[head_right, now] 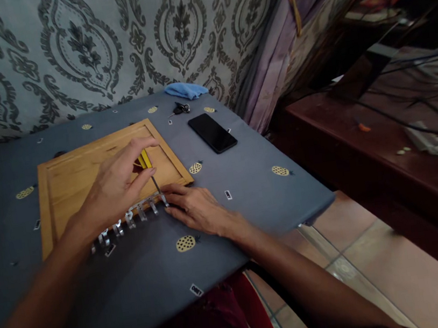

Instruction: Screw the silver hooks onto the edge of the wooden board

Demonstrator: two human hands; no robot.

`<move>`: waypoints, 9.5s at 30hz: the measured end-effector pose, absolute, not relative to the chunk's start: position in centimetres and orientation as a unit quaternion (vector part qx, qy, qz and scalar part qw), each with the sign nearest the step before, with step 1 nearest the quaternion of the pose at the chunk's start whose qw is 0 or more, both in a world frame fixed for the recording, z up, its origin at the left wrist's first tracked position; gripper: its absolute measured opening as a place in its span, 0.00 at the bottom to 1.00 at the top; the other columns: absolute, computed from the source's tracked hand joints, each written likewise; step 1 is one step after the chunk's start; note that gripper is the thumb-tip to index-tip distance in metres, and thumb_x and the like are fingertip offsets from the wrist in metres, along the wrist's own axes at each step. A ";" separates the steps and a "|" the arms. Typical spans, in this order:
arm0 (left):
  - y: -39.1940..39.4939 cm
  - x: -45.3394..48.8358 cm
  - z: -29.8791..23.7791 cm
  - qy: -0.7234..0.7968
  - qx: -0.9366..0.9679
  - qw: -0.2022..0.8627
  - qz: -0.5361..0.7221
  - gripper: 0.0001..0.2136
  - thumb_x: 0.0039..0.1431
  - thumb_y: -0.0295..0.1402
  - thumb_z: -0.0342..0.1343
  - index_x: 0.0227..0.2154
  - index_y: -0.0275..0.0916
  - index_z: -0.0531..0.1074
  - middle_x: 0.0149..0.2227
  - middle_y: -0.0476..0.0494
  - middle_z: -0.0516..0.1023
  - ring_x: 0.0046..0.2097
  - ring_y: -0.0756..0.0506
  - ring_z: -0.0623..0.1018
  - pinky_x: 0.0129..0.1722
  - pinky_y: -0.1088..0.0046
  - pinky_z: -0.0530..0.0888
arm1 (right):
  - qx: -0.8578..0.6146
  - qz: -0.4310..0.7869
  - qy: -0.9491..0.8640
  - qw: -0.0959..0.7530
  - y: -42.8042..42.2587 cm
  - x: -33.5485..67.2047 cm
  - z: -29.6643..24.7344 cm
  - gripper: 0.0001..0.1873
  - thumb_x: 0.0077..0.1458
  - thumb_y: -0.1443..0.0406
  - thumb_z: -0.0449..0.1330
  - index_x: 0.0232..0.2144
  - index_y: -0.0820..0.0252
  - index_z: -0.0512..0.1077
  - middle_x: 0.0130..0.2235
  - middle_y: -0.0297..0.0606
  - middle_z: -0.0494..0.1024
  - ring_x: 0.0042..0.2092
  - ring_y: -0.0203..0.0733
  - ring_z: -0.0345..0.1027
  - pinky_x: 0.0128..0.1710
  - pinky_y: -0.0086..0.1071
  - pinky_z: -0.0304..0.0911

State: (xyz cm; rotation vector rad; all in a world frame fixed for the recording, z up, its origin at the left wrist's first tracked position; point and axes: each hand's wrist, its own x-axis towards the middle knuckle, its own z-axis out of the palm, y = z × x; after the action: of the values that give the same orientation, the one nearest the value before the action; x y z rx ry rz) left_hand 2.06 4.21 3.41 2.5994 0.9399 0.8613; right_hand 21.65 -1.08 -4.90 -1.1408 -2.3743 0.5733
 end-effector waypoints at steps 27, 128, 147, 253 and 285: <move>4.7 1.6 3.0 0.367 0.872 0.131 0.295 0.22 0.62 0.25 0.55 0.58 0.43 0.64 0.47 0.44 0.78 0.35 0.47 0.79 0.40 0.68 0.77 | -0.412 0.193 -0.857 0.242 -1.0 21.7 -5.5 0.19 0.71 0.62 0.53 0.60 0.56 0.73 0.63 0.47 0.74 0.57 0.50 0.76 0.54 0.47 0.75; 0.3 2.7 -0.9 0.535 0.840 0.070 0.057 0.17 0.61 0.47 0.63 0.42 0.38 0.76 0.46 0.39 0.77 0.51 0.33 0.74 0.52 0.52 0.70 | -0.378 0.485 -0.524 0.590 2.9 21.4 -5.0 0.26 0.59 0.42 0.62 0.39 0.58 0.75 0.34 0.34 0.77 0.24 0.30 0.67 0.25 0.28 0.67; 0.9 2.4 -0.8 0.538 0.829 0.123 0.091 0.13 0.55 0.43 0.66 0.36 0.40 0.76 0.41 0.43 0.78 0.47 0.36 0.74 0.49 0.55 0.70 | -0.388 0.472 -0.544 0.575 2.4 21.6 -4.8 0.25 0.61 0.43 0.60 0.41 0.58 0.75 0.36 0.36 0.78 0.26 0.33 0.71 0.26 0.30 0.68; 0.0 2.6 -1.3 0.551 0.822 0.116 0.081 0.19 0.61 0.47 0.64 0.46 0.37 0.75 0.49 0.38 0.79 0.54 0.34 0.75 0.54 0.53 0.70 | -0.443 0.378 -0.666 0.465 3.9 18.5 -2.3 0.21 0.59 0.46 0.64 0.31 0.55 0.68 0.26 0.29 0.67 0.26 0.34 0.59 0.24 0.30 0.58; 0.6 2.0 -1.0 0.517 0.841 0.131 0.090 0.17 0.64 0.44 0.61 0.45 0.35 0.76 0.51 0.33 0.78 0.56 0.31 0.73 0.53 0.50 0.68 | -0.424 0.455 -0.612 0.488 3.3 18.5 0.2 0.25 0.51 0.47 0.71 0.40 0.59 0.76 0.31 0.30 0.76 0.23 0.27 0.64 0.23 0.25 0.64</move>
State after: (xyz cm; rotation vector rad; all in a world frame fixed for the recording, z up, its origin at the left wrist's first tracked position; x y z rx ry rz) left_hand 1.96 0.59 -0.99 2.4425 1.5007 0.2623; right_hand 18.46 3.32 0.22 -1.0319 -1.4878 1.1061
